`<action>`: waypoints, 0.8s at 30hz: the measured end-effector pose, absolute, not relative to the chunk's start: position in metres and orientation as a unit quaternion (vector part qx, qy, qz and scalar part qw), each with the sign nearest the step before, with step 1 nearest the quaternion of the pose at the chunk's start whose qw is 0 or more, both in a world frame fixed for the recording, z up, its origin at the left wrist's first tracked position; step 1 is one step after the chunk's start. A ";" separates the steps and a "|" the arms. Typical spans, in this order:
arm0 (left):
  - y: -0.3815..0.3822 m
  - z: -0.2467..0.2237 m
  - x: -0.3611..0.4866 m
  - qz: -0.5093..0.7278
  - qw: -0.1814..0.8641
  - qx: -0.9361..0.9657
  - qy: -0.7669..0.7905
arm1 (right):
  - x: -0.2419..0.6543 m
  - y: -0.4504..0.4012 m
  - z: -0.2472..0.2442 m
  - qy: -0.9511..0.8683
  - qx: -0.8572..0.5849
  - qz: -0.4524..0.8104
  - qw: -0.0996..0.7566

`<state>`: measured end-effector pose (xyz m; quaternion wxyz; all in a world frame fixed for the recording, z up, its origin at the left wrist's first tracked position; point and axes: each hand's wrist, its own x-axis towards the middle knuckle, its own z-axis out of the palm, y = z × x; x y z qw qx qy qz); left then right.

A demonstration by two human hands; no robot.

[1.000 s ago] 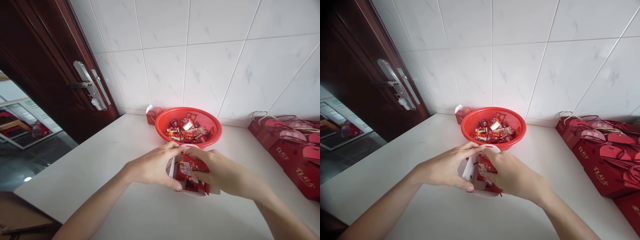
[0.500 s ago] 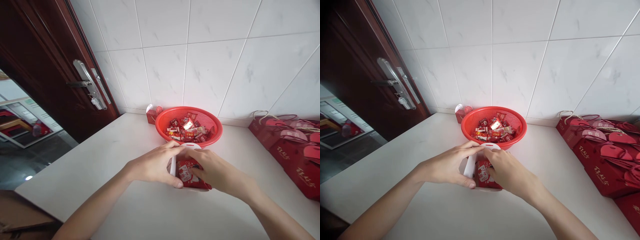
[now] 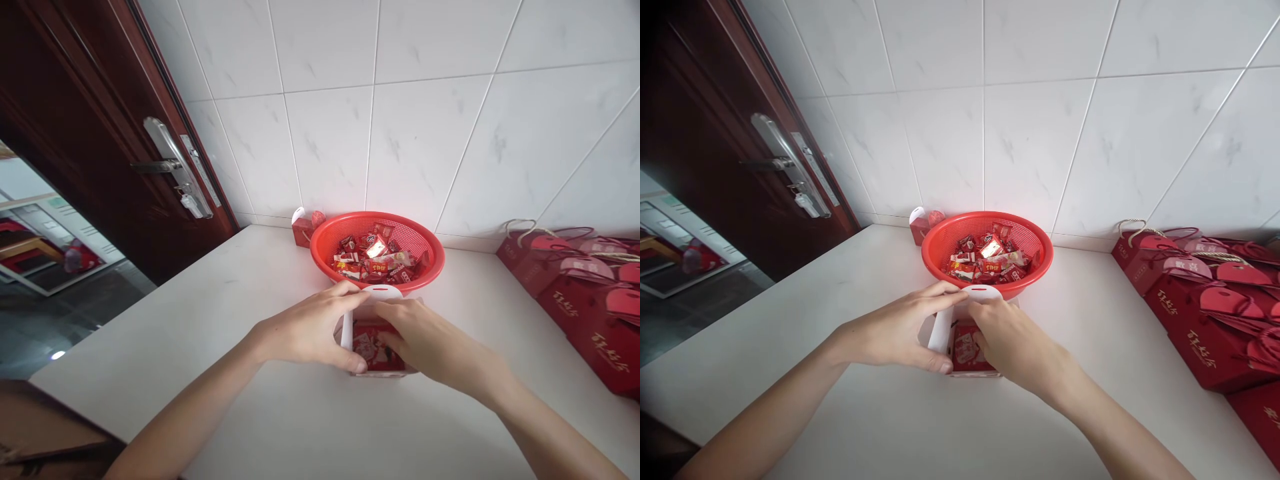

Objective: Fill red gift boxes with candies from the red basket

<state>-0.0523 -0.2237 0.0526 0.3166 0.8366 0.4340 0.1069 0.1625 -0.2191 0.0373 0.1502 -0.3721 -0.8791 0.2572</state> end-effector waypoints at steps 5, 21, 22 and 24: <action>-0.224 0.052 -0.052 0.104 0.315 0.834 0.441 | 0.172 -0.221 0.047 -0.887 -0.364 0.260 0.116; -0.222 0.053 -0.054 0.131 0.307 0.827 0.453 | 0.204 -0.220 0.067 -0.896 -0.395 0.109 0.169; -0.222 0.053 -0.055 0.132 0.303 0.824 0.459 | 0.205 -0.220 0.067 -0.897 -0.394 0.102 0.172; -0.221 0.053 -0.055 0.130 0.295 0.818 0.476 | 0.206 -0.219 0.066 -0.900 -0.391 0.096 0.167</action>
